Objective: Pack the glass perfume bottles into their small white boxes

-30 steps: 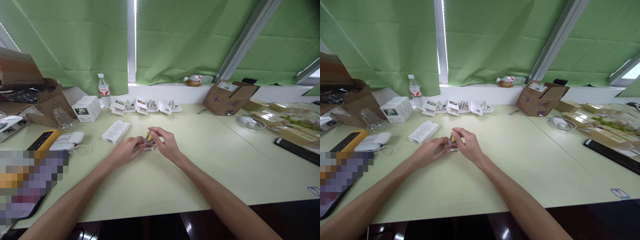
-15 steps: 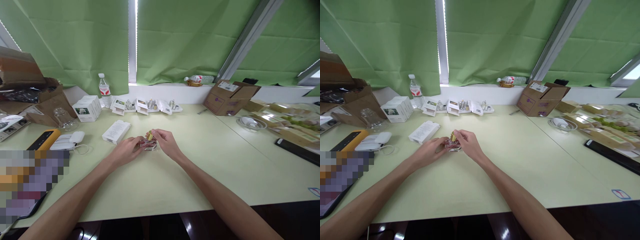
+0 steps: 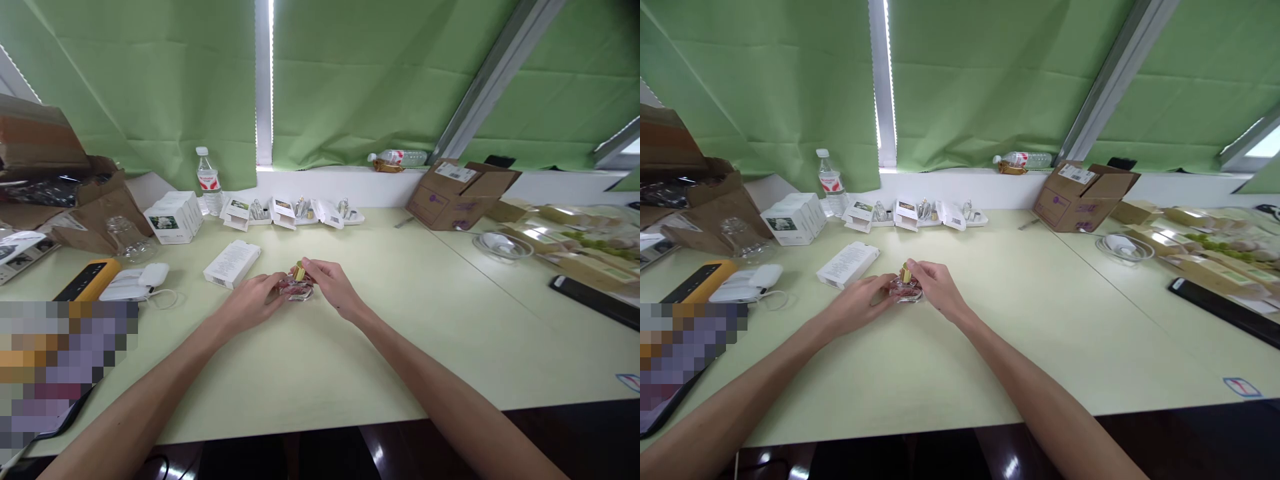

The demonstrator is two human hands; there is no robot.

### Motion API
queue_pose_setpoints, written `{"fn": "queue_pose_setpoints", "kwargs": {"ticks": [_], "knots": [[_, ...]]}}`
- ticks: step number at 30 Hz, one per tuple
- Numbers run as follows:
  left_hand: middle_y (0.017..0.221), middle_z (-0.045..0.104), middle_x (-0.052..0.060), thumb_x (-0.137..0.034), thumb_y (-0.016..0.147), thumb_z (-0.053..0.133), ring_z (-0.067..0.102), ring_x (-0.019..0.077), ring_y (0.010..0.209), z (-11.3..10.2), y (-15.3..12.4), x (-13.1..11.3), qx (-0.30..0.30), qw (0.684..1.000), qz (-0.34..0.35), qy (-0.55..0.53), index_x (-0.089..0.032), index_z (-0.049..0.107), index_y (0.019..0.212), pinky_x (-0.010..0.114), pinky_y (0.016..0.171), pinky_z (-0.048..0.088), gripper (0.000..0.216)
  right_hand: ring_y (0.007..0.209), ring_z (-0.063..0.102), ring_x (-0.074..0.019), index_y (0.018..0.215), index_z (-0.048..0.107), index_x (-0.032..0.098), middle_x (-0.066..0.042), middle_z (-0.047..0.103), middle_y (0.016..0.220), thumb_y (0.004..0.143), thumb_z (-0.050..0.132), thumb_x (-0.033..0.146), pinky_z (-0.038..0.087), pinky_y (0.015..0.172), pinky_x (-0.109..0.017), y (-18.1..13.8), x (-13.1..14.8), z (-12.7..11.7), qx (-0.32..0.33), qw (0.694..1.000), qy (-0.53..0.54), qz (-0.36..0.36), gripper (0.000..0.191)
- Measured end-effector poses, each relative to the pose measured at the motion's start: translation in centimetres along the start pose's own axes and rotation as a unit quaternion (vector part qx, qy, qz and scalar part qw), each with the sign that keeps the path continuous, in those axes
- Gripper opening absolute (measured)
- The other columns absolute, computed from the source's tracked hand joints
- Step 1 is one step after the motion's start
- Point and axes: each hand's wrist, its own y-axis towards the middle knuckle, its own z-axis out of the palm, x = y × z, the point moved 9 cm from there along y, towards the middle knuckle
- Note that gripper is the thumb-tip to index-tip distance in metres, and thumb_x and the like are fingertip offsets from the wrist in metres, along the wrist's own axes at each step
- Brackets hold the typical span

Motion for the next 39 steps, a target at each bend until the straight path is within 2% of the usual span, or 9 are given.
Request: {"fn": "queue_pose_setpoints", "kwargs": {"ticks": [21, 33, 39], "knots": [[0.096, 0.068, 0.005, -0.042, 0.095, 0.040, 0.063, 0.0207, 0.082, -0.17, -0.02, -0.11, -0.006, 1.000, 0.003, -0.003, -0.024, 0.054, 0.113, 0.028, 0.064, 0.042, 0.029, 0.075, 0.056, -0.0173, 0.073, 0.063, 0.015, -0.005, 0.063, 0.078, 0.086, 0.047, 0.062, 0.043, 0.068, -0.029, -0.07, 0.21, 0.12, 0.004, 1.000, -0.015, 0.002, 0.051], [0.097, 0.067, 0.005, -0.040, 0.095, 0.041, 0.063, 0.0209, 0.083, -0.09, -0.05, 0.04, -0.005, 1.000, 0.002, 0.006, -0.024, 0.054, 0.112, 0.028, 0.064, 0.042, 0.027, 0.067, 0.051, -0.0135, 0.069, 0.061, 0.015, -0.002, 0.060, 0.073, 0.086, 0.048, 0.061, 0.039, 0.064, -0.028, -0.03, 0.25, -0.02, 0.000, 1.000, -0.018, -0.007, 0.050], [0.100, 0.067, 0.006, -0.041, 0.095, 0.041, 0.063, 0.0215, 0.084, -0.16, -0.06, -0.06, -0.003, 1.000, 0.001, 0.000, -0.024, 0.055, 0.110, 0.028, 0.064, 0.042, 0.027, 0.070, 0.055, -0.0166, 0.070, 0.064, 0.016, -0.004, 0.062, 0.073, 0.083, 0.048, 0.065, 0.041, 0.063, -0.029, -0.09, 0.41, -0.08, -0.007, 1.000, -0.030, -0.007, 0.053]]}}
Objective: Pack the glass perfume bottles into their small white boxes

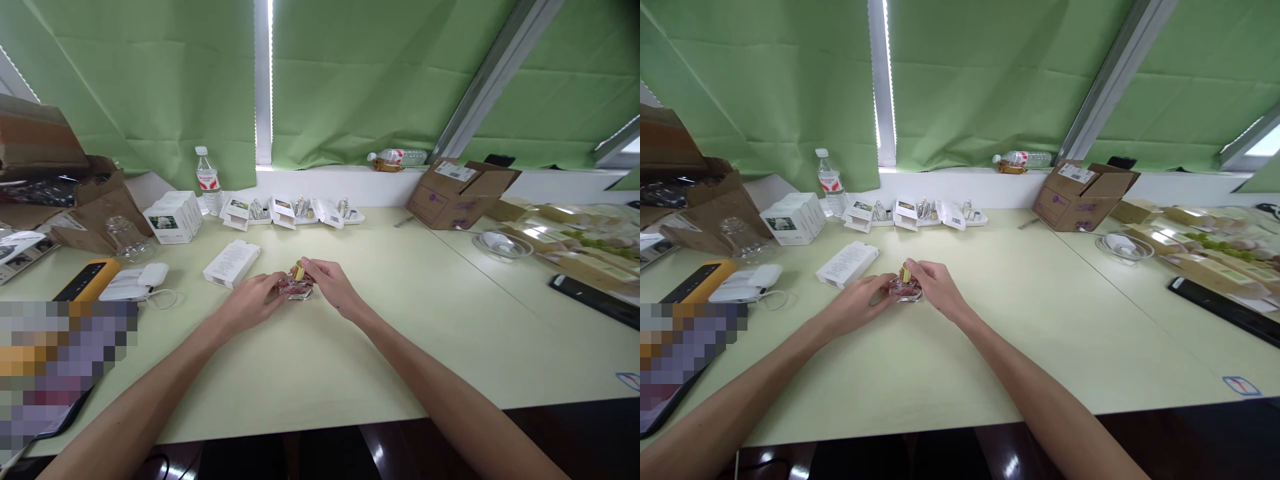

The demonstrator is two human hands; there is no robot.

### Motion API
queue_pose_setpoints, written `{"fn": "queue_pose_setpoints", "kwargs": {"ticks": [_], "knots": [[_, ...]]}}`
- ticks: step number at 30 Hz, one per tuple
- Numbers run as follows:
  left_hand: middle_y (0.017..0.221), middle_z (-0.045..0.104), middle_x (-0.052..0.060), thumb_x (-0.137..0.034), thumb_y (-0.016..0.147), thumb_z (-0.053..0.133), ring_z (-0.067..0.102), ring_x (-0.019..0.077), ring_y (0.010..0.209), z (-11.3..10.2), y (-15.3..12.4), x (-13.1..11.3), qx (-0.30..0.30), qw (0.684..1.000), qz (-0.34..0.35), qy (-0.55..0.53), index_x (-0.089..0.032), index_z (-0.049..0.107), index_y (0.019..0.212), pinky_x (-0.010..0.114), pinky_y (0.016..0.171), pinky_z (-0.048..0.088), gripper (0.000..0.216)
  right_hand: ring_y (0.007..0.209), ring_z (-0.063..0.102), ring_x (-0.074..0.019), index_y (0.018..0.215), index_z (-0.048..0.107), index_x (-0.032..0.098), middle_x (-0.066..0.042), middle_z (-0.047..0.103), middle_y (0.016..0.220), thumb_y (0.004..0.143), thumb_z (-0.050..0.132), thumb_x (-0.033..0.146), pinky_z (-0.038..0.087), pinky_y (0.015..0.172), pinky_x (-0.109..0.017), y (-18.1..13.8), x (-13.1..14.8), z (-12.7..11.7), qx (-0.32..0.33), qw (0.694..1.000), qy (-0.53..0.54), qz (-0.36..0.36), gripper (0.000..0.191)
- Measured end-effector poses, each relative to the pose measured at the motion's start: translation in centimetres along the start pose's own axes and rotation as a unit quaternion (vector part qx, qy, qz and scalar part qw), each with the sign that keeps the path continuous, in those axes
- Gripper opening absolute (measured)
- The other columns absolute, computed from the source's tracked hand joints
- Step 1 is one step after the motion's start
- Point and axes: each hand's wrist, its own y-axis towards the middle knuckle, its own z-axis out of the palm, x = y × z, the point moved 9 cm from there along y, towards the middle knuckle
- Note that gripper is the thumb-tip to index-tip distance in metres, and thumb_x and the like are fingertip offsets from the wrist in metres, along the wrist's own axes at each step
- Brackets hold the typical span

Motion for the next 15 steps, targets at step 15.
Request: {"fn": "queue_pose_setpoints", "kwargs": {"ticks": [15], "knots": [[0.099, 0.068, 0.006, -0.042, 0.095, 0.040, 0.063, 0.0212, 0.083, -0.05, 0.02, -0.12, -0.002, 1.000, 0.000, -0.003, -0.024, 0.054, 0.112, 0.028, 0.064, 0.043, 0.028, 0.071, 0.056, -0.0175, 0.070, 0.064, 0.016, -0.005, 0.063, 0.074, 0.084, 0.046, 0.065, 0.042, 0.063, -0.030, 0.07, 0.14, 0.04, 0.001, 1.000, -0.016, -0.007, 0.054]]}}
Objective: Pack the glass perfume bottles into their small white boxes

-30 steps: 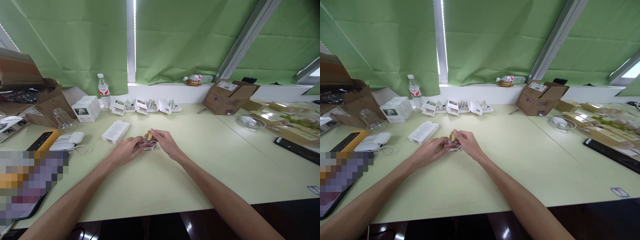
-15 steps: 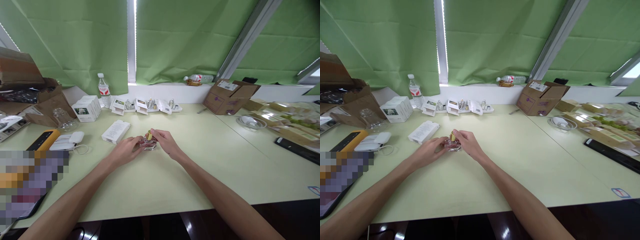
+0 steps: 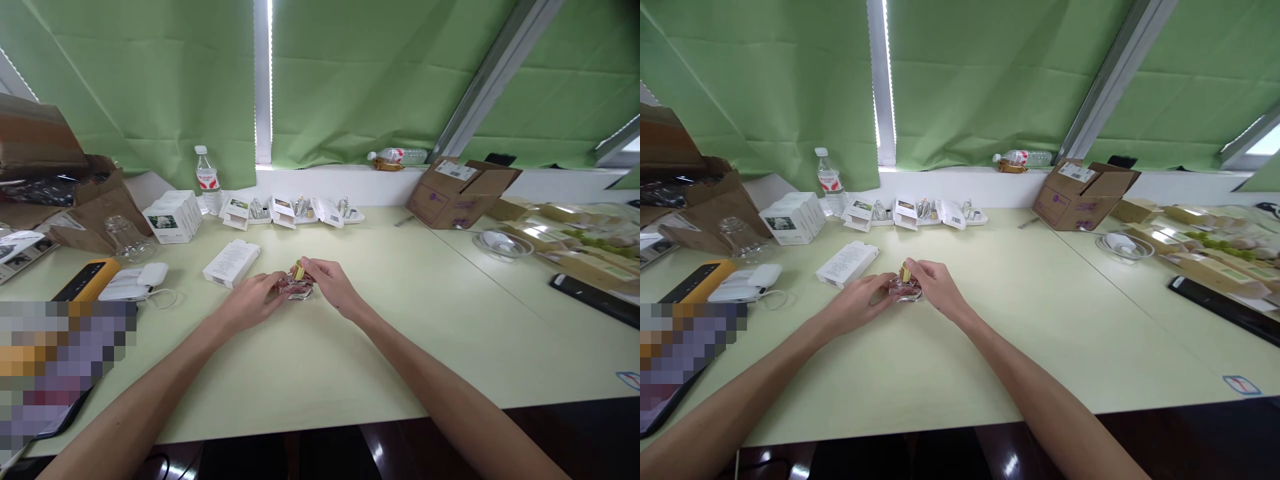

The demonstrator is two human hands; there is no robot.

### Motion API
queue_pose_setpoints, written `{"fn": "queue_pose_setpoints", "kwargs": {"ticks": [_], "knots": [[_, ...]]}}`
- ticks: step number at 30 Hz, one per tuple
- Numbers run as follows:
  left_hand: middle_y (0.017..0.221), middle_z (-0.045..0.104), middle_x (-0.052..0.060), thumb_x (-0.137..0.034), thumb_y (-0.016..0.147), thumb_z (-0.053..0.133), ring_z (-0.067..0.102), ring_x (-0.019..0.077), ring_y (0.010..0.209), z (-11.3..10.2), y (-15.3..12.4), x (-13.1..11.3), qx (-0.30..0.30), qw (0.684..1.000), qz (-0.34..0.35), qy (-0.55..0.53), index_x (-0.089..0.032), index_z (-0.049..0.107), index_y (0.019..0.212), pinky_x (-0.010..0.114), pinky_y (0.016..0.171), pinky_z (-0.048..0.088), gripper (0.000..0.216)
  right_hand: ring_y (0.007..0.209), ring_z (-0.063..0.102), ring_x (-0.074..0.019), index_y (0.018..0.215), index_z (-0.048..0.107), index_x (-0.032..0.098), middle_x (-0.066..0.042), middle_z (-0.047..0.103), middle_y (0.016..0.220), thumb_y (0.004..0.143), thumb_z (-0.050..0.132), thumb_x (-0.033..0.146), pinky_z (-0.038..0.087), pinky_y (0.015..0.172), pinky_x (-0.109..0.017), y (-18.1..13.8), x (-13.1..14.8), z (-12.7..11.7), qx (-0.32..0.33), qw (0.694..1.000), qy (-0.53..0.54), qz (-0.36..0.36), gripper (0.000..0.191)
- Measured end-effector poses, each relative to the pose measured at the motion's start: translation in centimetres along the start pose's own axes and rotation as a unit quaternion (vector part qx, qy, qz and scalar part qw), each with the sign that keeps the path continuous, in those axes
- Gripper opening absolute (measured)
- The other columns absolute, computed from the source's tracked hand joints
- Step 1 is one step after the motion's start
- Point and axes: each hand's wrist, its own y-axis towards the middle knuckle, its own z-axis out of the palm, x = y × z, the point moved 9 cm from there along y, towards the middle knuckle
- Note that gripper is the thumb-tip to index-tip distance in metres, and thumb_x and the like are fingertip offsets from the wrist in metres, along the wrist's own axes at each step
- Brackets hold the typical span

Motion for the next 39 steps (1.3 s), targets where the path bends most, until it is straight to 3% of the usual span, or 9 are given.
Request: {"fn": "queue_pose_setpoints", "kwargs": {"ticks": [8, 14, 20, 39], "knots": [[0.097, 0.068, 0.006, -0.043, 0.095, 0.041, 0.064, 0.0213, 0.082, -0.1, 0.0, 0.1, -0.003, 1.000, -0.002, -0.003, -0.024, 0.055, 0.111, 0.028, 0.064, 0.043, 0.029, 0.072, 0.057, -0.0196, 0.073, 0.066, 0.017, -0.005, 0.062, 0.069, 0.083, 0.046, 0.066, 0.044, 0.064, -0.031, -0.1, 0.1, -0.1, -0.010, 1.000, -0.015, -0.004, 0.054], [0.095, 0.067, 0.006, -0.045, 0.095, 0.039, 0.063, 0.0217, 0.083, -0.1, 0.0, 0.1, -0.004, 1.000, -0.001, 0.002, -0.024, 0.056, 0.110, 0.028, 0.064, 0.043, 0.031, 0.078, 0.059, -0.0191, 0.073, 0.063, 0.018, -0.005, 0.065, 0.082, 0.088, 0.047, 0.056, 0.045, 0.070, -0.031, -0.2, 0.7, -0.2, -0.011, 0.999, -0.017, -0.037, 0.044], [0.094, 0.067, 0.005, -0.046, 0.095, 0.039, 0.063, 0.0212, 0.081, 0.0, 0.0, 0.1, 0.003, 1.000, -0.004, 0.002, -0.024, 0.057, 0.108, 0.027, 0.062, 0.042, 0.031, 0.077, 0.058, -0.0200, 0.066, 0.059, 0.018, -0.004, 0.061, 0.071, 0.089, 0.044, 0.057, 0.045, 0.068, -0.031, -0.2, 0.5, 0.0, -0.007, 0.999, -0.027, -0.034, 0.047], [0.096, 0.067, 0.005, -0.045, 0.095, 0.040, 0.063, 0.0217, 0.087, 0.2, 0.1, 0.2, 0.004, 1.000, -0.003, 0.002, -0.025, 0.053, 0.115, 0.028, 0.067, 0.043, 0.032, 0.063, 0.045, -0.0119, 0.070, 0.058, 0.017, 0.000, 0.056, 0.072, 0.090, 0.044, 0.055, 0.035, 0.057, -0.024, -0.4, 1.3, 0.0, -0.009, 0.995, -0.084, -0.049, 0.045]]}}
